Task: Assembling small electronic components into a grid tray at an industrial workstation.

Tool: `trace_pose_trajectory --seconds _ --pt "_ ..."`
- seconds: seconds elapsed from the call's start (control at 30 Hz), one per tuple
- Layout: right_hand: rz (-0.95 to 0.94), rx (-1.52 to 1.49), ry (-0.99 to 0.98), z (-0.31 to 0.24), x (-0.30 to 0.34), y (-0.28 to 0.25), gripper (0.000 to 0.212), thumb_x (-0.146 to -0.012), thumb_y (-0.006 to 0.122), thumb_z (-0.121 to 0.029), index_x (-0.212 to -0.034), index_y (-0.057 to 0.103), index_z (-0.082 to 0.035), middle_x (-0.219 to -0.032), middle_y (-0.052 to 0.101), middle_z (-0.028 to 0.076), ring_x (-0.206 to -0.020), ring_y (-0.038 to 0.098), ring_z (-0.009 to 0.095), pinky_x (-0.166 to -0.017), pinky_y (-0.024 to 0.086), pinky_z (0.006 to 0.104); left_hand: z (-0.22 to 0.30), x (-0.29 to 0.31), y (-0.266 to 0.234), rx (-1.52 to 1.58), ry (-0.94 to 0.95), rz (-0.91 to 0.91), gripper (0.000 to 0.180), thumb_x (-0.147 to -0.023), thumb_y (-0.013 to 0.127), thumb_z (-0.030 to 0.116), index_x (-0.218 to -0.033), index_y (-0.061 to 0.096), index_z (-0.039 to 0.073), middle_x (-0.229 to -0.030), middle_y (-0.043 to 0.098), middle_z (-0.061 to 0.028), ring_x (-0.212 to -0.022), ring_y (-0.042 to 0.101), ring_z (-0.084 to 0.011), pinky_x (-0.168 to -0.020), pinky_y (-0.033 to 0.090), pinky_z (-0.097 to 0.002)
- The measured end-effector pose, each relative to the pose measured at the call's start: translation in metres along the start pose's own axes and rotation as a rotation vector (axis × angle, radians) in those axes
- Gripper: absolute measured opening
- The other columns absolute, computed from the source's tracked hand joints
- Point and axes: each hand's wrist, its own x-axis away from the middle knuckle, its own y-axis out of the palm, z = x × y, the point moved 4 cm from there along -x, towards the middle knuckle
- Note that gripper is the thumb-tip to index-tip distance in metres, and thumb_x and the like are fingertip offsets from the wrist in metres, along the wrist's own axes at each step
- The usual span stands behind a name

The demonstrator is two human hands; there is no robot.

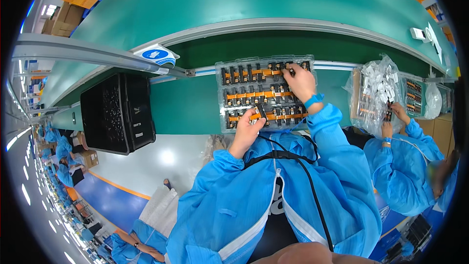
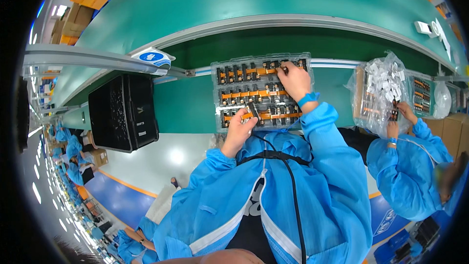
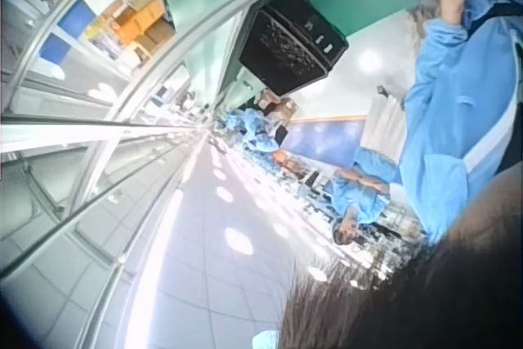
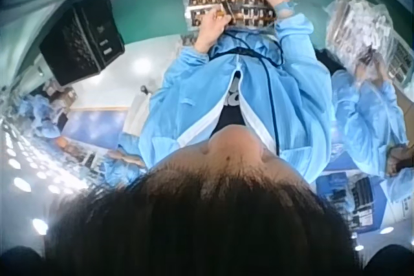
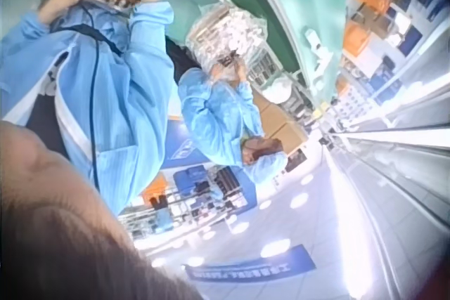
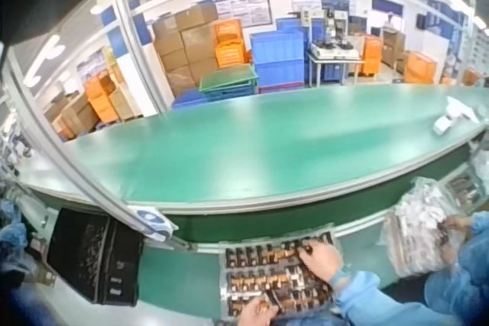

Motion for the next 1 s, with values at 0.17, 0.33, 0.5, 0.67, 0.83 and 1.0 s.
trace_pose_trajectory --seconds 0.17,0.33,0.5,0.67,0.83,1.0 --pt "-0.052 0.297 -0.031 -0.005 -0.027 0.015 0.037 -0.082 0.069 -0.044 -0.083 0.069 -0.007 -0.075 0.070 0.017 -0.073 0.068 0.038 -0.066 0.055 0.0476 0.009 0.006 0.003 -0.101 0.062 -0.009 0.021 -0.089 0.067 0.007 -0.108 0.060 -0.001 -0.100 0.065 -0.0013 -0.088 0.057 -0.0071 -0.078 0.047 -0.0224" --pt "-0.081 0.196 0.018 0.004 -0.023 0.012 0.040 -0.082 0.070 -0.046 -0.084 0.070 -0.007 -0.073 0.069 0.017 -0.074 0.068 0.038 -0.066 0.054 0.0457 0.005 0.013 -0.002 -0.079 0.050 0.011 0.023 -0.089 0.068 0.008 -0.109 0.060 -0.001 -0.098 0.064 -0.0009 -0.091 0.056 -0.0086 -0.080 0.046 -0.0237" --pt "0.139 -0.656 -0.104 -0.005 0.025 -0.001 0.026 -0.097 0.059 -0.026 -0.109 0.066 -0.004 -0.082 0.067 0.007 -0.060 0.061 0.020 -0.059 0.051 0.0320 0.017 0.017 0.004 0.174 -0.079 -0.041 0.027 -0.094 0.062 0.005 -0.120 0.056 0.003 -0.069 0.054 0.0037 -0.049 0.042 -0.0028 -0.042 0.029 -0.0204" --pt "-0.530 -1.675 0.560 -0.024 0.100 0.002 0.025 -0.096 0.048 -0.014 -0.117 0.056 -0.005 -0.076 0.048 0.001 -0.055 0.041 0.007 -0.049 0.033 0.0229 0.032 0.017 0.011 0.240 -0.128 -0.196 0.037 -0.096 0.055 0.008 -0.133 0.052 -0.001 -0.079 0.059 -0.0009 -0.049 0.044 -0.0044 -0.041 0.029 -0.0212" --pt "-0.722 -1.553 0.432 -0.054 0.125 -0.010 0.040 -0.097 0.056 -0.018 -0.133 0.052 0.000 -0.073 0.049 -0.004 -0.055 0.040 0.004 -0.050 0.031 0.0208 0.043 0.019 0.019 0.375 -0.236 -0.423 0.041 -0.095 0.056 0.014 -0.131 0.050 -0.005 -0.091 0.063 -0.0092 -0.051 0.046 -0.0057 -0.042 0.031 -0.0212" --pt "-0.662 -1.354 0.372 -0.045 0.132 -0.018 0.035 -0.094 0.068 -0.014 -0.125 0.059 -0.001 -0.085 0.058 -0.003 -0.064 0.044 0.002 -0.053 0.034 0.0195 0.044 0.023 0.021 0.373 -0.267 -0.494 0.042 -0.094 0.059 0.018 -0.128 0.050 -0.005 -0.089 0.062 -0.0075 -0.052 0.047 -0.0050 -0.042 0.033 -0.0199"
